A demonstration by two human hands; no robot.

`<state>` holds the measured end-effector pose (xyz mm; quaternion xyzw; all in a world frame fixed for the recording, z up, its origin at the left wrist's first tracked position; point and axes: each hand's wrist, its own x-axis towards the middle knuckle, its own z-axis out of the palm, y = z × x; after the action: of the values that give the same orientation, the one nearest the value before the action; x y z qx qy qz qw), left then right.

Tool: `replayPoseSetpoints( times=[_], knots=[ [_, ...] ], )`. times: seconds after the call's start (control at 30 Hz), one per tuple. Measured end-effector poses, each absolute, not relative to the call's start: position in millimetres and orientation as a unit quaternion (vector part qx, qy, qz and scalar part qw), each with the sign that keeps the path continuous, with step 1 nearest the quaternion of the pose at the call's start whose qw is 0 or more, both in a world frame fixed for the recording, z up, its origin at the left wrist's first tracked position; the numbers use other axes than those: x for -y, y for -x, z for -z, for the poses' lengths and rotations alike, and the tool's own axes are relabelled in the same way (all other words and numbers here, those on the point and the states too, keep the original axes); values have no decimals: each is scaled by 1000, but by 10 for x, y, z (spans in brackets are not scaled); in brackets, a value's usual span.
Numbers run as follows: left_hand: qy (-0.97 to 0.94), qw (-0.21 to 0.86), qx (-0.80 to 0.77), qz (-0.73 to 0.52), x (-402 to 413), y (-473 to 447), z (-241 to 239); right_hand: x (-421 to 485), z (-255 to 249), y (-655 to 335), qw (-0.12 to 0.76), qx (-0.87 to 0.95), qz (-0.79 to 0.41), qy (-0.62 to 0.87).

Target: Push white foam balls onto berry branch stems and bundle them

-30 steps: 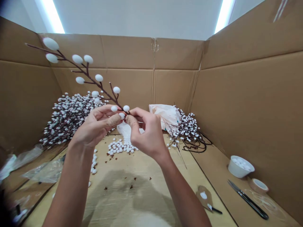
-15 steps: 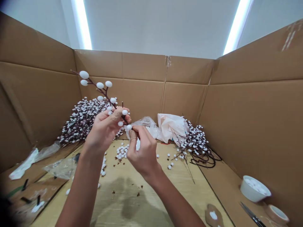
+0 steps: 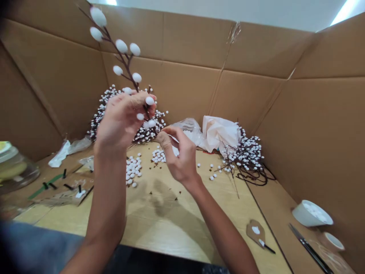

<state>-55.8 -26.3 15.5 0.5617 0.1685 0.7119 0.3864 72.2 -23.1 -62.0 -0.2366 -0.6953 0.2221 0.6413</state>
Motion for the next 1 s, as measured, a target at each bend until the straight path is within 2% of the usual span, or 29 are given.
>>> replayPoseSetpoints(
  times=[0.1, 0.23, 0.3, 0.47, 0.63, 0.73, 0.8, 0.9, 1.0],
  knots=[
    [-573, 331, -152, -734, 299, 836, -168, 90, 882, -632, 610, 683, -326, 234],
    [-561, 288, -168, -758, 378, 1066, -164, -31, 1416, -367, 403, 796, -362, 272],
    [-569, 267, -208, -749, 411, 1088, -160, -50, 1635, -225, 347, 829, -357, 254],
    [-619, 268, -215, -707, 418, 998, -157, -88, 1900, -4, 297, 878, -313, 207],
    [-638, 292, -236, -672, 375, 862, -155, -95, 1900, 25, 279, 878, -329, 207],
    [-635, 319, -255, -655, 347, 767, -153, -146, 1697, -90, 302, 844, -391, 209],
    [-638, 341, -247, -645, 325, 697, -152, -214, 1447, -258, 352, 783, -468, 208],
    [-651, 379, -236, -614, 290, 585, -146, -277, 969, -637, 474, 682, -524, 186],
    [-669, 409, -214, -582, 263, 460, -130, -199, 532, -1061, 599, 619, -484, 153]
  ],
)
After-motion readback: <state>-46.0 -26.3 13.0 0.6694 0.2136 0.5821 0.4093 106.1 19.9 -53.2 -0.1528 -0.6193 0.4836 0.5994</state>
